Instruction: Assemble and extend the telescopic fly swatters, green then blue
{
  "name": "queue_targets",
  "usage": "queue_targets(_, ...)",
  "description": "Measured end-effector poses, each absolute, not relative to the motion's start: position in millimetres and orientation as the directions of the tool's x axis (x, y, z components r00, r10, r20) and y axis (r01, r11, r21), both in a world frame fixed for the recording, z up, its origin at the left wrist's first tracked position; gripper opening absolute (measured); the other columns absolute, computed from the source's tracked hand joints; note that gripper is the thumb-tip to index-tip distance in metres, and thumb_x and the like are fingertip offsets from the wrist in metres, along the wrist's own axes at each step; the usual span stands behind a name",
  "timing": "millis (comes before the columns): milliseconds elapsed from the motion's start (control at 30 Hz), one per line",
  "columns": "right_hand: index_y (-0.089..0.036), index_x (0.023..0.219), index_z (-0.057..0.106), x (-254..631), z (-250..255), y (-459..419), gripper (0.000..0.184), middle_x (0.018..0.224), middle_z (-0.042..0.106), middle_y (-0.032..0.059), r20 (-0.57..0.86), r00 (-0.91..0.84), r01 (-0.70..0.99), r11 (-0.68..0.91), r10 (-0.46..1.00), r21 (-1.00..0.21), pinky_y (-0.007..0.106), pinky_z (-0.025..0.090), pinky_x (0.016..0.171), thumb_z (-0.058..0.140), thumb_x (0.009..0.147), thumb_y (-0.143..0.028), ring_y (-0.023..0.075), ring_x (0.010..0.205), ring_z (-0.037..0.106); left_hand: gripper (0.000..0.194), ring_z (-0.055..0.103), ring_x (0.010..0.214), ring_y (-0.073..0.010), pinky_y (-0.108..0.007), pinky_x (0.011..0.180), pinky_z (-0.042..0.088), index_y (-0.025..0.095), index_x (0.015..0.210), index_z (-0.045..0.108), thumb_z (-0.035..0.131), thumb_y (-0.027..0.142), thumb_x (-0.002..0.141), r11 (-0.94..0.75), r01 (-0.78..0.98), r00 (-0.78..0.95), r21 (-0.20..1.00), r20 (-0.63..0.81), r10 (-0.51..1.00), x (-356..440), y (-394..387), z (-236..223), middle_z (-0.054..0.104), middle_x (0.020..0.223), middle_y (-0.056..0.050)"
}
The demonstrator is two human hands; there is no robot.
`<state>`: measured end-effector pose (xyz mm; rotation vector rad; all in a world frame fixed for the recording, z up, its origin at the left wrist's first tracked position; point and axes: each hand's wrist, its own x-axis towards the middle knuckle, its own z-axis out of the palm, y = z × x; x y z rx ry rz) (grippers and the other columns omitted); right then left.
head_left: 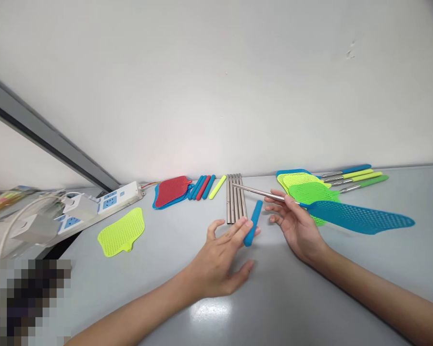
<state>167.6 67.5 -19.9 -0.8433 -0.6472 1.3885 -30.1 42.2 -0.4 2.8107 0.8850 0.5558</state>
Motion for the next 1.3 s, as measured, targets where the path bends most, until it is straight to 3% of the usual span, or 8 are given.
queue_targets(133,-0.023,0.095,0.062,166.3,-21.1,65.5,0.025,0.095,0.062,0.0057,-0.059,0.102,-0.491,-0.002,0.993,-0.871,0.025,0.043,0.056,0.061,0.071,-0.031,0.0171,0.082,0.054,0.073,0.030,0.124,-0.0175,-0.039,0.102,0.007,0.014,0.134,-0.003,0.043,0.025,0.078,-0.860,0.425,0.828,0.281,0.262,0.495,-24.9,30.8,-2.4,0.050,0.121,-0.012)
queue_targets(300,-0.023,0.096,0.062,166.8,-19.6,64.0,0.024,0.092,0.064,0.0056,-0.068,0.005,-0.456,-0.058,0.998,-0.888,0.026,0.044,0.059,0.059,0.073,-0.032,0.0163,0.079,0.056,0.072,0.020,0.128,-0.0173,-0.039,0.103,0.003,0.014,0.134,-0.001,0.043,0.023,0.078,-0.902,0.338,0.866,0.270,0.285,0.410,-22.2,24.8,-1.8,0.054,0.117,-0.008)
queue_targets(500,-0.023,0.099,0.062,165.7,-18.2,58.7,0.028,0.087,0.066,0.0058,-0.057,-0.137,-0.340,-0.101,0.989,-0.935,0.029,0.045,0.059,0.058,0.074,-0.034,0.0187,0.076,0.060,0.070,0.020,0.127,-0.0187,-0.038,0.103,0.003,0.014,0.135,0.003,0.042,0.022,0.078,-0.915,0.325,0.863,0.238,0.322,0.390,-23.5,25.1,0.0,0.054,0.117,-0.008)
queue_targets(700,-0.022,0.100,0.061,165.5,-18.7,56.3,0.029,0.082,0.066,0.0053,-0.069,-0.199,-0.298,-0.128,0.977,-0.946,0.029,0.048,0.058,0.057,0.074,-0.034,0.0193,0.075,0.061,0.068,0.029,0.124,-0.0143,-0.035,0.103,-0.011,0.014,0.135,0.005,0.042,0.023,0.079,-0.923,0.298,0.869,0.243,0.330,0.368,-23.3,25.4,3.7,0.053,0.118,-0.005)
queue_targets(900,-0.021,0.101,0.060,165.8,-17.2,53.0,0.029,0.088,0.066,0.0065,-0.068,-0.237,-0.224,-0.122,0.969,-0.967,0.035,0.048,0.069,0.055,0.076,-0.034,0.0202,0.080,0.061,0.067,0.033,0.122,-0.0151,-0.035,0.103,-0.010,0.015,0.135,0.005,0.041,0.023,0.079,-0.933,0.269,0.885,0.240,0.320,0.338,-21.1,23.7,5.7,0.055,0.115,-0.006)
queue_targets(1300,-0.026,0.103,0.061,169.6,-4.6,50.1,0.030,0.091,0.067,0.0055,-0.109,-0.361,0.030,-0.105,0.926,-0.994,0.035,0.047,0.069,0.054,0.076,-0.038,0.0206,0.082,0.060,0.053,0.025,0.126,-0.0117,-0.033,0.101,-0.018,0.012,0.131,0.019,0.039,0.025,0.083,-0.956,0.228,0.924,0.184,0.270,0.272,-20.3,21.6,5.7,0.052,0.120,-0.005)
